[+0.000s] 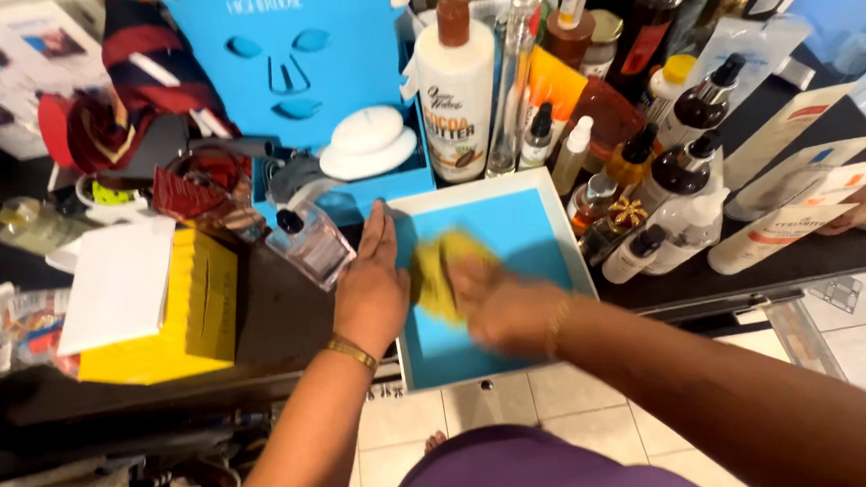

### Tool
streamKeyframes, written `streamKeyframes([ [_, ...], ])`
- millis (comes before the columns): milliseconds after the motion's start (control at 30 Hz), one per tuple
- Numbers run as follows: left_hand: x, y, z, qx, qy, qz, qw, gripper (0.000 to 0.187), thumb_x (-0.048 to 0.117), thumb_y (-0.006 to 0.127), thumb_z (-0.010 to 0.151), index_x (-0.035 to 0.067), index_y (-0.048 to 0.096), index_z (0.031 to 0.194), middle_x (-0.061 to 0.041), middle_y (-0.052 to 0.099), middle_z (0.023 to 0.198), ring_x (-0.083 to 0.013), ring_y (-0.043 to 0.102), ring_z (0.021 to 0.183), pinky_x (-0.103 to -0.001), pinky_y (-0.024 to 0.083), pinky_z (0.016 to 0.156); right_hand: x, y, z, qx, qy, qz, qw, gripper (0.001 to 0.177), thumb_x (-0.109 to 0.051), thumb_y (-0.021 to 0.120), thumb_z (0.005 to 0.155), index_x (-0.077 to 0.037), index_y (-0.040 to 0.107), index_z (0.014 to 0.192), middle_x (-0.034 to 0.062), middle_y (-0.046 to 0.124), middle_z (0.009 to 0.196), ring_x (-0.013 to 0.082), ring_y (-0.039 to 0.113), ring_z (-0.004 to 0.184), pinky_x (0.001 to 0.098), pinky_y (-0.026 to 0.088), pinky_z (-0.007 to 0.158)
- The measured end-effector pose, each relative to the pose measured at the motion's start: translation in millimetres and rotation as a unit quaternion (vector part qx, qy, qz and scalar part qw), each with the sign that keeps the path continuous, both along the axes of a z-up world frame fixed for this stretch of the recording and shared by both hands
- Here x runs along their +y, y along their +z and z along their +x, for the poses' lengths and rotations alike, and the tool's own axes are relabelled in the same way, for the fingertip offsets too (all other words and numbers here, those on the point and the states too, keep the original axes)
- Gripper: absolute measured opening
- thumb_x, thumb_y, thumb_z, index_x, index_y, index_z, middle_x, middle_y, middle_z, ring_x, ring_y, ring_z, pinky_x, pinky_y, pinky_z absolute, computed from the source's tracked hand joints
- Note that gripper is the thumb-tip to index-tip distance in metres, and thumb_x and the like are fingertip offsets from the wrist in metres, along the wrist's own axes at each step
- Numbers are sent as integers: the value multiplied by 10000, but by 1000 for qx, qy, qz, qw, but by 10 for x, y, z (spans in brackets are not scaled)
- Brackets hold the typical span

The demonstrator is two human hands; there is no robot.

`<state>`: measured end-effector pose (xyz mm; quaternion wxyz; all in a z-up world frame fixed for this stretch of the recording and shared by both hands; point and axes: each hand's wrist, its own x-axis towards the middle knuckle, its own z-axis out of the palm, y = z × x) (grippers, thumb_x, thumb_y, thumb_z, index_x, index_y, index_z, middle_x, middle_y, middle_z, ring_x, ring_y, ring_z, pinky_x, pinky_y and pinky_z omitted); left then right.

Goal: The person wipes a rectangular white organizer with a yellow cloth and then places several bottles and tubes of beauty products into it.

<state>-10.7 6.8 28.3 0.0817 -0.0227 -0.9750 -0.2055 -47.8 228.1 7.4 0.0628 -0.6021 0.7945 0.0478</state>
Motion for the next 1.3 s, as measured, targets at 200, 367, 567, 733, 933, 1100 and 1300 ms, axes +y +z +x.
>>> streamKeyframes([
  [200, -51, 85, -28, -44, -1, 96, 994, 754, 14, 575, 794, -7, 365, 1518, -56, 171, 1696, -323, 605, 1231, -403, 514, 958, 310, 516, 316, -35, -165, 236, 957, 538, -184, 590, 869, -40, 566, 1387, 407, 311, 1538, 567, 192, 1442, 582, 207, 1179],
  [367, 0, 190, 18, -66, -24, 164, 984, 745, -37, 551, 799, -8, 362, 1518, -36, 149, 1718, -297, 632, 1213, -352, 549, 920, -38, 139, -444, -85, -332, 229, 911, 484, -300, 425, 1034, -69, 592, 1426, 213, 465, 1581, 446, 317, 1528, 542, 240, 1278],
  [567, -37, -109, -6, 3, -10, 167, 986, 772, -46, 599, 808, 32, 361, 1538, -51, 230, 1688, -325, 485, 1384, -350, 458, 1071, 104, -239, -467, -101, -498, -19, 861, 629, -170, 460, 895, 46, 340, 1474, 246, 206, 1618, 424, 225, 1474, 479, 190, 1177],
  [733, -150, -105, -28, -4, -83, 255, 964, 840, -96, 542, 797, 117, 338, 1584, -57, 230, 1696, -312, 394, 1477, -341, 430, 1066, 30, -60, -313, -104, -402, 79, 906, 632, -249, 513, 944, 230, 436, 1349, 428, 283, 1475, 549, 294, 1361, 561, 178, 1141],
  [933, -71, -11, -45, -92, -1, 276, 957, 789, -48, 486, 829, 180, 340, 1570, 25, 259, 1711, -212, 609, 1296, -278, 493, 1001, -649, -408, -193, 111, -207, -9, 972, 529, -176, 507, 894, 189, 542, 1276, 412, 478, 1404, 531, 450, 1328, 609, 297, 1121],
  [1100, -144, -124, -88, 9, -75, 272, 959, 785, -90, 485, 804, 78, 365, 1562, -74, 255, 1698, -277, 407, 1488, -303, 394, 1130, -504, -379, -236, 127, -194, -173, 957, 519, -125, 521, 872, 172, 524, 1298, 337, 577, 1363, 432, 590, 1245, 452, 448, 1089],
  [1300, -137, -156, -49, -11, -51, 284, 957, 729, -73, 486, 839, 72, 385, 1546, -56, 264, 1698, -272, 407, 1484, -299, 386, 1126, 272, 268, -24, -53, -361, 157, 917, 390, -54, 582, 912, 91, 538, 1271, 253, 656, 1107, 338, 699, 1031, 370, 583, 866],
])
